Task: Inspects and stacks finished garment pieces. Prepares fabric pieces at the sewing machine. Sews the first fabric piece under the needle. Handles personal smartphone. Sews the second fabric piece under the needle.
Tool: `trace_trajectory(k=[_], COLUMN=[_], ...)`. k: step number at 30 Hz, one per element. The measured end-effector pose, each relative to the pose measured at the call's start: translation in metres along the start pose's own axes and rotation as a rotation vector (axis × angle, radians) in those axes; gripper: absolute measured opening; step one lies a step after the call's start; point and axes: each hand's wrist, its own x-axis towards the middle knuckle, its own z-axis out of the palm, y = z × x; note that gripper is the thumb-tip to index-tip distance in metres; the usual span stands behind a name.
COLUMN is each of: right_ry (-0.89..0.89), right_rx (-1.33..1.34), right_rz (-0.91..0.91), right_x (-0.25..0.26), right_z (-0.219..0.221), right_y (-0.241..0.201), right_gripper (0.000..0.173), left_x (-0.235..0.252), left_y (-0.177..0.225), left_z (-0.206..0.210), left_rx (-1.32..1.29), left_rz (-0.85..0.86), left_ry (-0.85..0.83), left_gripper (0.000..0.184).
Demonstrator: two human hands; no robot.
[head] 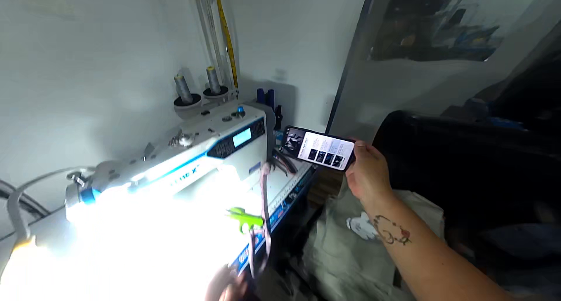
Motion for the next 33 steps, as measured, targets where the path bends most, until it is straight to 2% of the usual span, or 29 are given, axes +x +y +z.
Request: trace_trajectory(k=[2,4,7,11,13,15,17,20,24,28,33], right_ry=[-0.077,-0.188,-0.374,-0.525,-0.590,-0.642,-0.663,-0.696,-0.746,-0.763,-0.726], right_rx=[0.052,0.068,0.119,0.179,0.129,0.120,0.158,0.144,0.144,0.263,0.199], right_rz=[0.120,0.229,0.226,-0.005,-0.137,-0.261,-0.403,-0.513,-0.493,-0.420,-0.418], right_x=[-0.062,-0.124,-0.199,-0.253,-0.270,-0.283,-0.290,-0.292,-0.286,-0.278,-0.272], right_z=[0.001,0.004,0.003,-0.001,-0.003,-0.002,-0.001,-0.005,-0.021,-0.032,-0.036], right_y=[0.002,0.010,0.028,0.039,0.037,0.037,0.042,0.045,0.040,0.041,0.039], right_gripper=[0.036,0.036,0.038,0.032,0.028,0.027,0.028,0.034,0.046,0.045,0.043], left_x=[0.036,0.051,0.037,0.004,-0.008,-0.011,-0.013,-0.015,-0.018,-0.019,-0.019], left_y=[0.017,0.034,0.050,0.058,0.060,0.066,0.068,0.064,0.052,0.049,0.052], left_z=[0.038,0.056,0.053,0.030,0.025,0.022,0.020,0.016,0.009,0.011,0.018], left_rx=[-0.395,-0.515,-0.560,-0.648,-0.686,-0.721,-0.789,-0.907,-1.064,-1.145,-1.120], left_rz=[-0.348,-0.514,-0.525,-0.450,-0.450,-0.479,-0.510,-0.526,-0.470,-0.403,-0.461], left_ry=[-0.008,0.052,0.162,0.291,0.351,0.443,0.497,0.446,0.279,0.209,0.292], left_gripper=[0.066,0.064,0.061,0.056,0.055,0.057,0.049,0.050,0.060,0.059,0.060])
